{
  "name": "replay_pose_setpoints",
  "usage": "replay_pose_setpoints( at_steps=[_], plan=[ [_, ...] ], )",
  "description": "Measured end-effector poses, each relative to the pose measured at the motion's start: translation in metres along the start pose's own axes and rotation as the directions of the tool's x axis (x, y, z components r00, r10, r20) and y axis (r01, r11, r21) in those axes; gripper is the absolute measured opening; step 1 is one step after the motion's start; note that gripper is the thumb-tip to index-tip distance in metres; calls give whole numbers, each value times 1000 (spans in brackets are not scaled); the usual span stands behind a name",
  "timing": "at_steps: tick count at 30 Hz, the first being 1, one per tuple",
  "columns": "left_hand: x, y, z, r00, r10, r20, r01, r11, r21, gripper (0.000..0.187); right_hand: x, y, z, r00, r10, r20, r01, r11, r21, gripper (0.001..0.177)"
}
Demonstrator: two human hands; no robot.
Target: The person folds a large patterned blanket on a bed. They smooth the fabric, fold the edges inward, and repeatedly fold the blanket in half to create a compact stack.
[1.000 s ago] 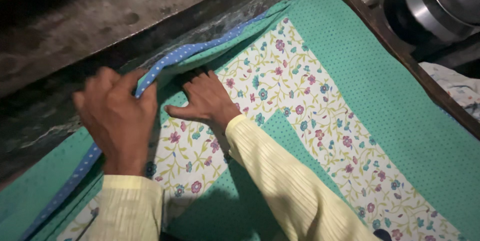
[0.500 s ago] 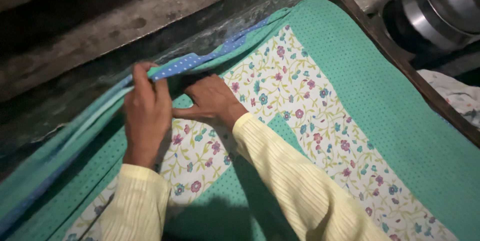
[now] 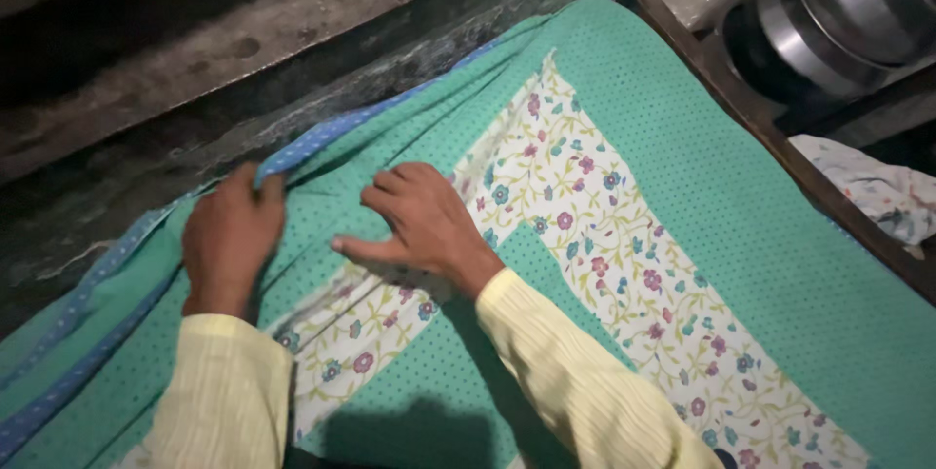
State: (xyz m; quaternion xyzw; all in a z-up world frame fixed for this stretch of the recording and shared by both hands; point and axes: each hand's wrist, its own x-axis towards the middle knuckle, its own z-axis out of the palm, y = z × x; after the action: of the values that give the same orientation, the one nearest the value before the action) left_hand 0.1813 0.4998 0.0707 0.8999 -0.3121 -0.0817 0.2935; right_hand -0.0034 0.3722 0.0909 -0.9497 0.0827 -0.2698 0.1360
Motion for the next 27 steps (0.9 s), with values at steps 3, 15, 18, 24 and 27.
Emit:
replay_pose_setpoints(
  at_steps=[3,15,18,24,27],
  plan=[
    [20,-23,1,974,-139,179,117,985,124,53,-14,-10,-11,997,-32,-70,35,999,31,49],
    [-8,30,-15,959,7,284,-59,983,176,70,-16,-12,-11,994,-29,-106,31,999,20,52],
    [-5,48,-5,915,-38,401,-61,971,231,77,-14,-13,-12,995,-26,-96,28,999,23,51],
    [2,39,-2,829,-82,553,-64,969,241,86,2,2,-26,991,103,88,-111,990,89,41],
    [-3,35,0,839,-32,543,-101,972,212,83,21,24,-42,990,134,37,-136,987,81,39]
  ],
)
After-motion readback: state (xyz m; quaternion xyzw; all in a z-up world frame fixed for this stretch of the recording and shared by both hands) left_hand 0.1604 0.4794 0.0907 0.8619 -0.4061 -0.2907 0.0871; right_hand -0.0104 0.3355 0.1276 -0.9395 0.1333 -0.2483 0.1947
